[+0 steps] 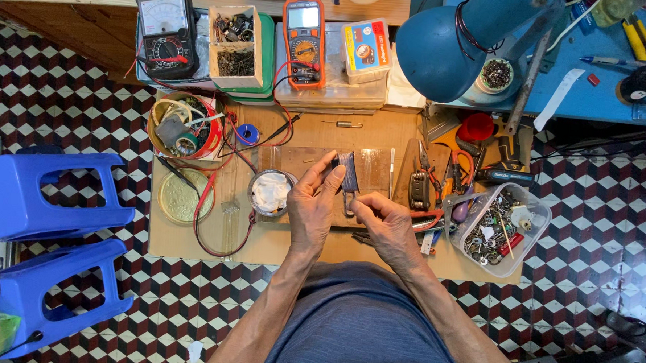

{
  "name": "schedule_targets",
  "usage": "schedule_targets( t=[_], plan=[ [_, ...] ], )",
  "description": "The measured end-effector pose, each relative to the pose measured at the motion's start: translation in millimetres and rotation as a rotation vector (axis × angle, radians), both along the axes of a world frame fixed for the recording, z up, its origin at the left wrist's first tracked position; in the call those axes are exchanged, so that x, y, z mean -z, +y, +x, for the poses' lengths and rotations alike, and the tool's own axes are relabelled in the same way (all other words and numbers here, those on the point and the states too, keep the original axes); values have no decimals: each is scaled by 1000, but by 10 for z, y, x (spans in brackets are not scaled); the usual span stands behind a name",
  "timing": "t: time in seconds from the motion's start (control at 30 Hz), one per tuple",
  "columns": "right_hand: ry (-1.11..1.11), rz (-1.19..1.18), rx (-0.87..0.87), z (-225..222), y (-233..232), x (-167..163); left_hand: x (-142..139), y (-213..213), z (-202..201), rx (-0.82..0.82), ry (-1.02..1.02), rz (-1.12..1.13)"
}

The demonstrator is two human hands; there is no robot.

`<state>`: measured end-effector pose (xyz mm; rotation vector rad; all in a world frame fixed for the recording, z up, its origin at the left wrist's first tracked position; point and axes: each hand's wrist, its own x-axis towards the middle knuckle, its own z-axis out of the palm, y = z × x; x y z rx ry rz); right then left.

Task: The person winds thin wire around a small rectangular core held in the left hand, using the right hand to guide and tighten the turns. The person repeatedly adjusts the coil and continues winding throughout the clip.

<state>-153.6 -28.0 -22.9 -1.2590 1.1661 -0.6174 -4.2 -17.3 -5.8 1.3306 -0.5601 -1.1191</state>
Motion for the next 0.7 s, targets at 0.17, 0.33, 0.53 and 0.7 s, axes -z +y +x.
schedule_targets(
  t=[0.17,0.33,0.53,0.7],
  plan=[
    [-7,-41,-11,-8,3,-20,17,10,10,-5,-14,13],
    [18,-24,-14,5,-2,-40,11,-4,30,-21,30,21],
    [8,50,-17,-8,12,-28,-29,8,46,-10,6,43],
    [-4,76,-13,-5,13,37,-39,-7,48,-15,2,31]
  ],
)
